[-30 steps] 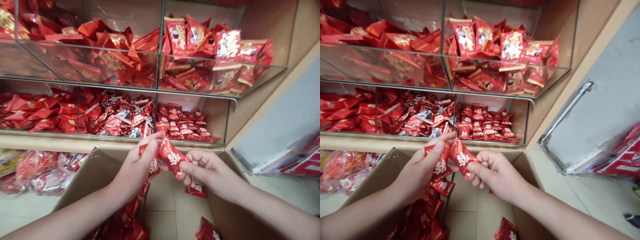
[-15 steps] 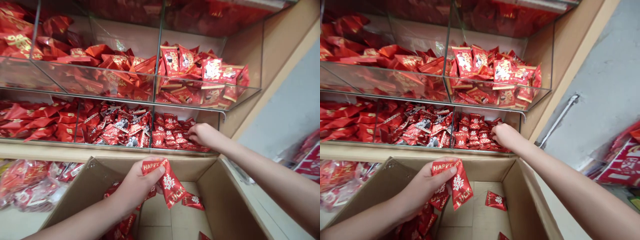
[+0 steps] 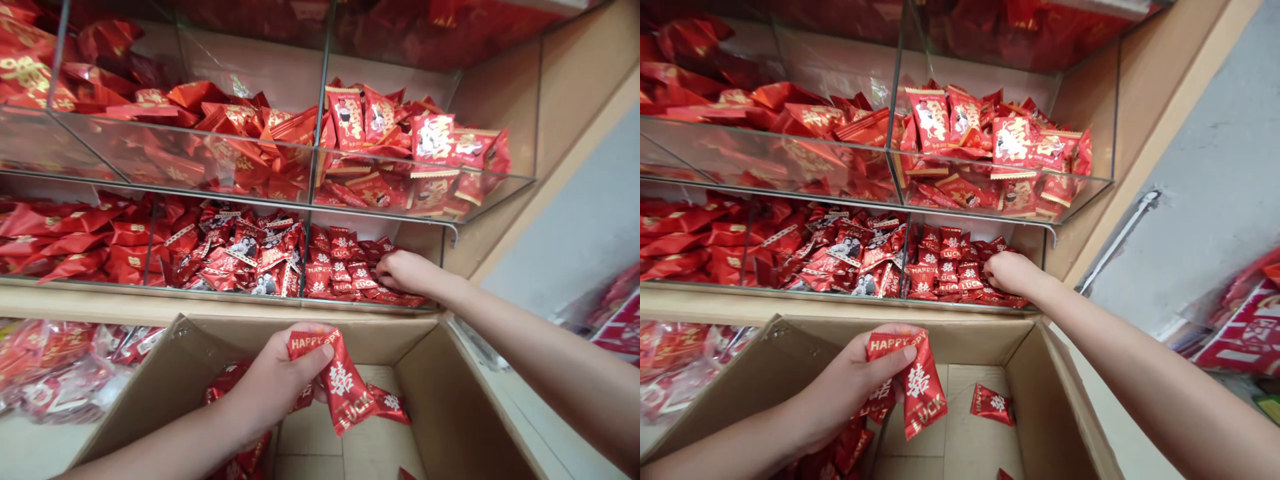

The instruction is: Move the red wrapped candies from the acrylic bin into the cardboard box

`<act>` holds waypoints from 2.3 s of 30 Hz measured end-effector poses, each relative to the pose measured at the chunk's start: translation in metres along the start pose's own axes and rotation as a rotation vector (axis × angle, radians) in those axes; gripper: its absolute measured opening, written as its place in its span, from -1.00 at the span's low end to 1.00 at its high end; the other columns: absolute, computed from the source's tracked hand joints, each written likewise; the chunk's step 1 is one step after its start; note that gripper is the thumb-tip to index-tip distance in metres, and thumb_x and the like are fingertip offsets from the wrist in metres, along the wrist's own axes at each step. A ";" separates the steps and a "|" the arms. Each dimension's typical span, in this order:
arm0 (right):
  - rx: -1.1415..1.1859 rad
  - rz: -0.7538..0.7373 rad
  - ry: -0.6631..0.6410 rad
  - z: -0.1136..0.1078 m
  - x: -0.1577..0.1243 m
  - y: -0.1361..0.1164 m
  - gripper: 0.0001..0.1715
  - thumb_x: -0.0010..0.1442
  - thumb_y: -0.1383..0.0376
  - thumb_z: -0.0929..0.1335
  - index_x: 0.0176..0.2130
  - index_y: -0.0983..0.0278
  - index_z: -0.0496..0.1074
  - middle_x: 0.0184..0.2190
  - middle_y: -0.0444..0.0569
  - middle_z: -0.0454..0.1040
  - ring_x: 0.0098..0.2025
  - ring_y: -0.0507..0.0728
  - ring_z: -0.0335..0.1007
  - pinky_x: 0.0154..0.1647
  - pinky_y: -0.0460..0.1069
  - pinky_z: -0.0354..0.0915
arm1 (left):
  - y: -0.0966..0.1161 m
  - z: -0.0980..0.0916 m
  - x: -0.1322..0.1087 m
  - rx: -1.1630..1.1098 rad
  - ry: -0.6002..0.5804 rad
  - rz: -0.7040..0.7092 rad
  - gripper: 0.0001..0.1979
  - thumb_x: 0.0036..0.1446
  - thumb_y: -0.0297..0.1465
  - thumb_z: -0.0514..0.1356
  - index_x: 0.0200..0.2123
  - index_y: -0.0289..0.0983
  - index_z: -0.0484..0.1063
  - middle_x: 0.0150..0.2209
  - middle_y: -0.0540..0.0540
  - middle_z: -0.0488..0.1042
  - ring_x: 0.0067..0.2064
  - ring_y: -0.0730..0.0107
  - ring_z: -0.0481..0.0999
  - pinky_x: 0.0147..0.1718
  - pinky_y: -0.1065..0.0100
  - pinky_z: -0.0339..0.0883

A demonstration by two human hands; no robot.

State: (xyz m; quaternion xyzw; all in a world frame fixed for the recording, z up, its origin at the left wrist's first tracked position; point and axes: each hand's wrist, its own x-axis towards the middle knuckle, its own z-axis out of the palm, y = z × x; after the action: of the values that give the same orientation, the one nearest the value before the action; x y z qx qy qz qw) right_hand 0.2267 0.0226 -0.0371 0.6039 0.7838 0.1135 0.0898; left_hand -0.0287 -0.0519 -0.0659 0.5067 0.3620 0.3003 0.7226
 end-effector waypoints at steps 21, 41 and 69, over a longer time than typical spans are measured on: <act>0.066 -0.524 0.619 -0.034 -0.106 -0.107 -0.66 0.18 0.41 0.11 -0.15 0.40 0.35 -0.27 0.10 0.45 -0.24 0.12 0.30 -0.26 0.01 0.27 | 0.005 0.006 -0.005 -0.169 0.006 -0.006 -0.67 0.02 -0.43 0.14 -0.13 -0.29 0.15 -0.42 -0.04 0.44 -0.53 0.52 0.44 -0.52 0.47 0.34; 0.103 -0.133 0.074 -0.003 -0.023 -0.007 -0.68 0.16 0.26 0.15 -0.31 0.30 0.43 -0.33 0.02 0.48 -0.30 0.07 0.37 -0.30 -0.10 0.20 | -0.008 -0.001 -0.003 -0.046 -0.081 -0.059 -0.61 0.01 -0.39 0.12 -0.09 -0.24 0.06 -0.37 -0.03 0.38 -0.51 0.49 0.42 -0.51 0.39 0.26; 0.077 0.426 0.169 -0.020 0.033 0.007 -0.73 0.04 0.34 0.21 -0.24 0.34 0.37 -0.29 0.11 0.44 -0.29 0.17 0.36 -0.43 -0.07 0.16 | -0.011 -0.004 -0.001 -0.027 -0.086 -0.052 -0.55 -0.03 -0.33 0.16 -0.08 -0.23 0.07 -0.39 -0.02 0.37 -0.51 0.48 0.42 -0.50 0.38 0.25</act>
State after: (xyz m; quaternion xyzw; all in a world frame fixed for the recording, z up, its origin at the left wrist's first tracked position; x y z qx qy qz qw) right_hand 0.2191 0.0551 -0.0163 0.7470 0.6472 0.1500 -0.0251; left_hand -0.0319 -0.0545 -0.0770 0.4997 0.3397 0.2641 0.7518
